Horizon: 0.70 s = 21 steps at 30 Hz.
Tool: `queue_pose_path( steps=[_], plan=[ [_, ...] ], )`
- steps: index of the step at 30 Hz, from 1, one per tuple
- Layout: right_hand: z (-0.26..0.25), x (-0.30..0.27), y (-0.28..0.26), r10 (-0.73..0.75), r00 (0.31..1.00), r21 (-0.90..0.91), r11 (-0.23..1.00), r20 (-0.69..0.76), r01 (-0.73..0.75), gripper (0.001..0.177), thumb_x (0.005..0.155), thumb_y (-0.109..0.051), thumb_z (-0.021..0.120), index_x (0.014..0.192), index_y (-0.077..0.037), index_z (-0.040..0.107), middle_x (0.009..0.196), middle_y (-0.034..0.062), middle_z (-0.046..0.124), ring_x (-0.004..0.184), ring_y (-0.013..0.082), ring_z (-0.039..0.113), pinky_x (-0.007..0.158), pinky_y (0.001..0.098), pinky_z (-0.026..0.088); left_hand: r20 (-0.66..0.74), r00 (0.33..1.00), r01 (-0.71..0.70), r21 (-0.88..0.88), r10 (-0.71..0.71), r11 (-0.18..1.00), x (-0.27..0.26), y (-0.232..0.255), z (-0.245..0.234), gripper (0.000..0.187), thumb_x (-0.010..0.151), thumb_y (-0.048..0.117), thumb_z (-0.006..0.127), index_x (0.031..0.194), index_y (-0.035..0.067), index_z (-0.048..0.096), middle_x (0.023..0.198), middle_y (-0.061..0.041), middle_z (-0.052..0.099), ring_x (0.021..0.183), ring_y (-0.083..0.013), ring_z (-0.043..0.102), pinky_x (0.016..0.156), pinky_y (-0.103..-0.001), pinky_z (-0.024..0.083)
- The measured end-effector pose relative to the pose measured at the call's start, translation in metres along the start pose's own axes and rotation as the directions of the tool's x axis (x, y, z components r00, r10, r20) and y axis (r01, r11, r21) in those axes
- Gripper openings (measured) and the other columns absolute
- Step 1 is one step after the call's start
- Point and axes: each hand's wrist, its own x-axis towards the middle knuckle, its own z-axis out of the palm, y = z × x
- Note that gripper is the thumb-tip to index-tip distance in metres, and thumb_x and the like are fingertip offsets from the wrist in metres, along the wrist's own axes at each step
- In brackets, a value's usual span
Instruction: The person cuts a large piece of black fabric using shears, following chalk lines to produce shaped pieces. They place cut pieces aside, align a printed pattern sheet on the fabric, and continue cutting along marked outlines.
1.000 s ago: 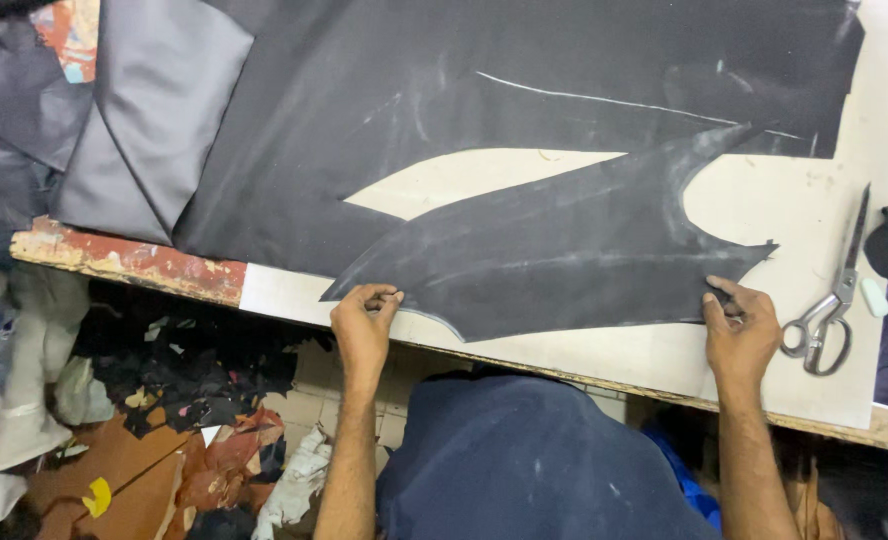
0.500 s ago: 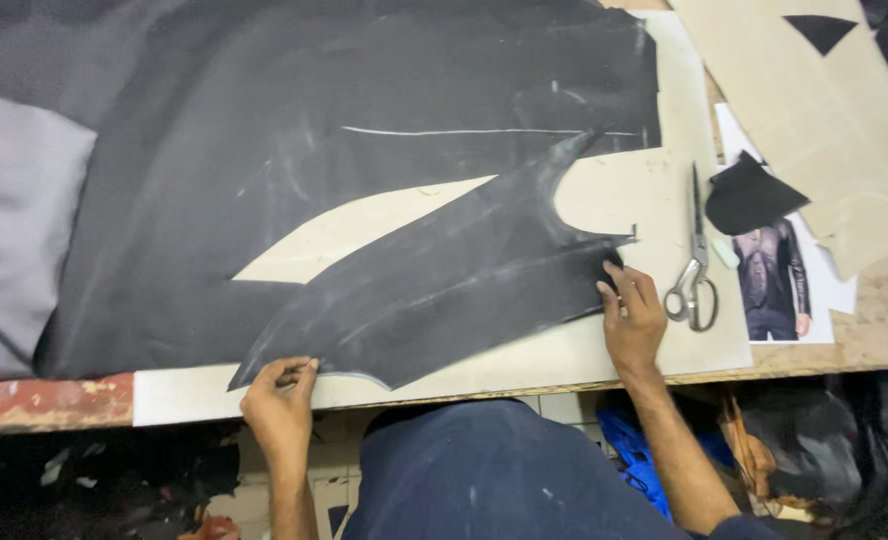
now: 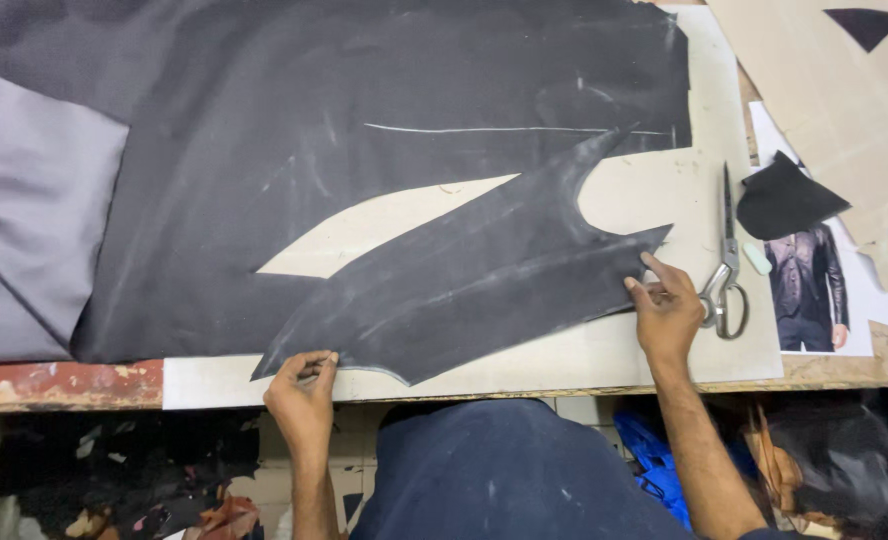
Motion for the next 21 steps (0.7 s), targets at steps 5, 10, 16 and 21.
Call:
queue_pose_path(
  steps=[5, 10, 16, 21],
  plan=[
    [0.003, 0.002, 0.002, 0.009, 0.996, -0.175, 0.984, 0.091, 0.007, 0.042, 0.089, -0.006, 0.082, 0.130, -0.009, 0.073, 0.117, 0.0134, 0.063, 0.076, 0.0155, 0.064, 0.070, 0.0286, 0.055, -0.022, 1.000, -0.015, -0.008, 0.015, 1.000, -0.001, 0.000, 0.001, 0.012, 0.084, 0.006, 0.079, 0.093, -0.002, 0.077, 0.084, -0.012, 0.074, 0.071, -0.0174, 0.069, 0.070, -0.031, 0.053],
    [-0.002, 0.010, 0.006, -0.013, 0.989, -0.163, 0.986, 0.151, 0.038, 0.041, 0.090, -0.008, 0.082, 0.130, -0.010, 0.074, 0.119, 0.0133, 0.058, 0.076, 0.0163, 0.063, 0.068, 0.0301, 0.054, -0.014, 0.999, 0.031, -0.009, -0.031, 0.999, 0.003, -0.003, 0.001, 0.012, 0.082, 0.007, 0.081, 0.091, -0.001, 0.078, 0.083, -0.010, 0.075, 0.070, -0.0166, 0.070, 0.068, -0.031, 0.053],
    [-0.008, 0.012, 0.015, -0.076, 0.985, -0.374, 0.918, 0.157, 0.130, 0.037, 0.093, -0.022, 0.083, 0.129, -0.019, 0.075, 0.104, 0.0039, 0.059, 0.067, 0.0149, 0.055, 0.065, 0.0322, 0.049, 0.006, 1.000, 0.031, -0.005, -0.031, 1.000, 0.007, 0.000, -0.001, 0.014, 0.079, 0.008, 0.083, 0.090, 0.000, 0.077, 0.084, -0.009, 0.075, 0.069, -0.0161, 0.070, 0.065, -0.030, 0.053],
    [-0.005, 0.008, 0.021, -0.137, 0.984, -0.406, 0.897, 0.116, 0.173, 0.034, 0.097, -0.024, 0.081, 0.130, -0.023, 0.075, 0.101, 0.0008, 0.058, 0.066, 0.0135, 0.053, 0.062, 0.0319, 0.046, -0.077, 0.985, 0.171, 0.281, -0.155, 0.944, 0.007, 0.001, -0.002, 0.032, 0.071, 0.021, 0.091, 0.097, 0.006, 0.077, 0.090, -0.005, 0.073, 0.079, -0.0192, 0.068, 0.071, -0.037, 0.053]
  ],
)
